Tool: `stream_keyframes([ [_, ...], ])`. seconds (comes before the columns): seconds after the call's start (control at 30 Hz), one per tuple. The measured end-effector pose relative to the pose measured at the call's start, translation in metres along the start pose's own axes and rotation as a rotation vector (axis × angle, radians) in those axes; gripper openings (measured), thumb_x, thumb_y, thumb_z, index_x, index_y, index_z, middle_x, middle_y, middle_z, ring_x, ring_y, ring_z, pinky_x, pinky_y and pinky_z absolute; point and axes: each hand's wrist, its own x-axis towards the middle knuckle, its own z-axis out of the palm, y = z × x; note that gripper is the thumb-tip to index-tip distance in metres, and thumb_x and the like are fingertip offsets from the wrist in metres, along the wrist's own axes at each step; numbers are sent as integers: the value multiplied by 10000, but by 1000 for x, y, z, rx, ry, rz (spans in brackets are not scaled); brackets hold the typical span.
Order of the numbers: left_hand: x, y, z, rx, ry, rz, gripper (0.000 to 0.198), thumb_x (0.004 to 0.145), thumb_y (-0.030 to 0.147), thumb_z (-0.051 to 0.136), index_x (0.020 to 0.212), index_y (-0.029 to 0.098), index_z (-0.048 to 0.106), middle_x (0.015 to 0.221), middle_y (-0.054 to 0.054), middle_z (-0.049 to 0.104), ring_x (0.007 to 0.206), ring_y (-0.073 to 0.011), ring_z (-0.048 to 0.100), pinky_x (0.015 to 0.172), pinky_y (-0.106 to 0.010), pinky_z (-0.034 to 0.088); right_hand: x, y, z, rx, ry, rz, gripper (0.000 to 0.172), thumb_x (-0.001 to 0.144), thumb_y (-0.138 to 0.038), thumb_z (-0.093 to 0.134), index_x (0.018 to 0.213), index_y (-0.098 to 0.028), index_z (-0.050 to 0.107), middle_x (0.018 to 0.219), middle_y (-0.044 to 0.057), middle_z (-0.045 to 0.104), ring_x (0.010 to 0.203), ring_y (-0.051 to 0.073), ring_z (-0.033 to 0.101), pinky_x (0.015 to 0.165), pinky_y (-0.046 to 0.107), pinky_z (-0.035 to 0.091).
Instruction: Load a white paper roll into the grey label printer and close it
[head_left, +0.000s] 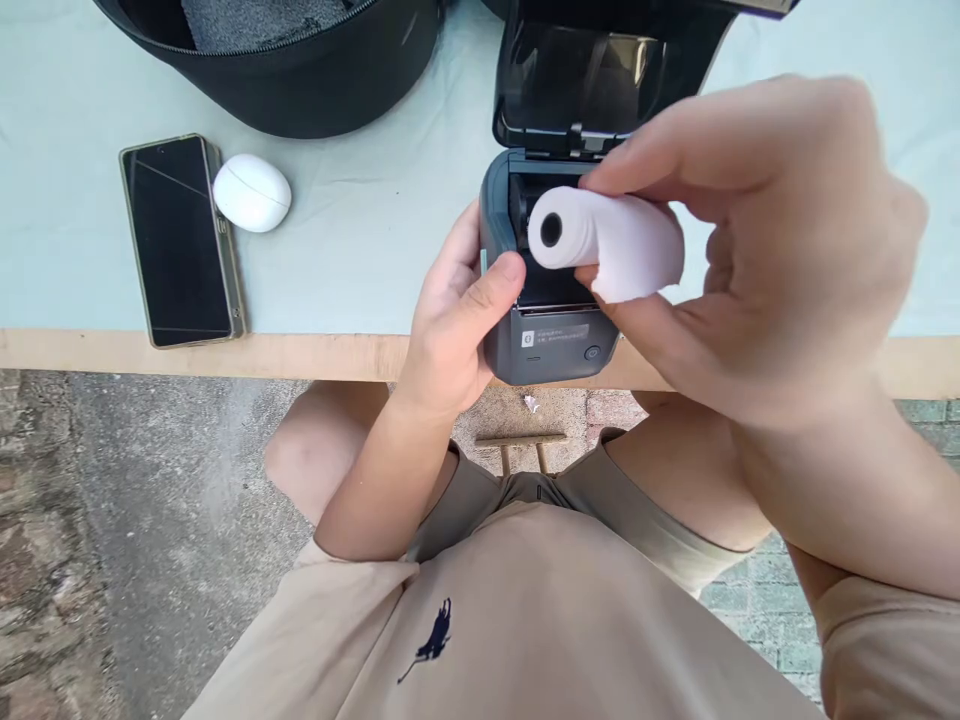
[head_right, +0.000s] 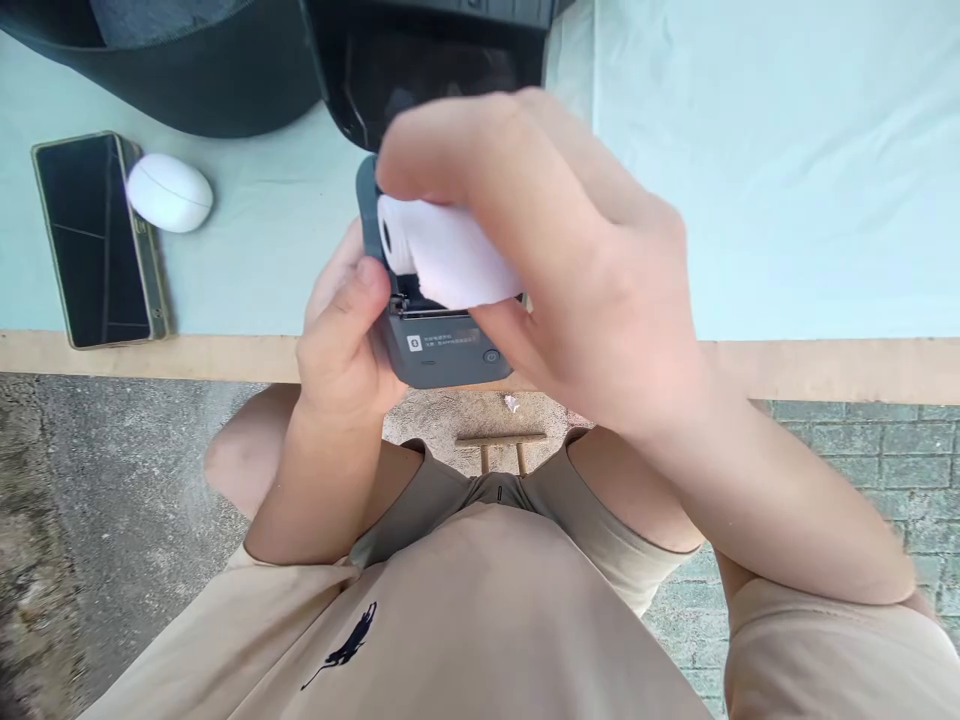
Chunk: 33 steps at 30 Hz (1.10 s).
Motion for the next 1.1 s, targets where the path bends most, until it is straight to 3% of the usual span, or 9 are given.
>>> stream_keyframes([
  [0.07,0,-2,-1,-10,5,5,190,890,296,473,1037,237,577,1171,-17,612,1244,-194,519,1012,-315,461,0,-2,2,-185,51,-116,247,787,-120,522,1018,-190,574,1039,-9,632,962,118,597,815,256,507],
  [0.13,0,-3,-2,-2,14,1,245,872,310,511,1107,250,543,1179,-18,600,1233,-186,525,1006,-305,457,-2,1,4,-258,58,-137,239,789,-90,498,998,-196,545,1026,3,614,976,136,598,776,270,498],
  [0.33,0,-4,-2,5,3,7,267,861,333,522,1110,239,531,1151,-27,595,1177,-195,563,971,-297,457,-2,14,9,-286,69,-206,103,834,-158,488,851,-241,548,1058,-27,647,1000,159,616,822,346,517],
  [0.47,1,-3,-2,-6,-1,1,257,859,331,523,1099,242,538,1123,-30,601,1168,-212,567,957,-314,463,-4,15,8,-313,146,-239,76,822,-211,509,820,-268,559,930,-17,651,882,180,607,729,369,477],
  [0.63,2,0,-5,-30,15,-12,180,873,356,494,1017,270,560,1137,-24,614,1232,-222,517,973,-335,461,-13,16,12,-246,75,-368,103,792,-195,563,846,-279,540,874,-40,653,821,167,623,661,338,430],
  [0.73,2,-1,-7,70,5,9,225,816,351,576,1021,263,550,1191,-26,594,1192,-231,541,945,-344,489,-15,19,12,-219,41,-438,95,789,-257,603,871,-256,555,891,-37,665,845,186,637,679,375,436],
  [0.87,3,-3,-8,156,40,17,331,720,246,651,1032,227,541,1116,-39,602,1172,-249,555,926,-353,492,-13,22,6,-182,56,-381,93,799,-288,592,884,-285,554,933,-40,652,912,175,627,789,391,485],
  [0.97,3,-4,-6,164,23,31,386,679,280,679,1035,214,545,1143,-62,580,1173,-282,553,900,-354,495,-11,23,4,-259,78,-285,102,809,-296,569,905,-294,534,980,-23,631,917,182,601,828,400,471],
  [1.1,3,-5,0,156,90,43,361,688,305,650,1023,220,545,1153,-66,567,1152,-277,562,864,-337,503,-13,25,3,-282,25,-305,192,791,-307,601,966,-296,522,1034,-19,614,947,203,582,852,427,466],
])
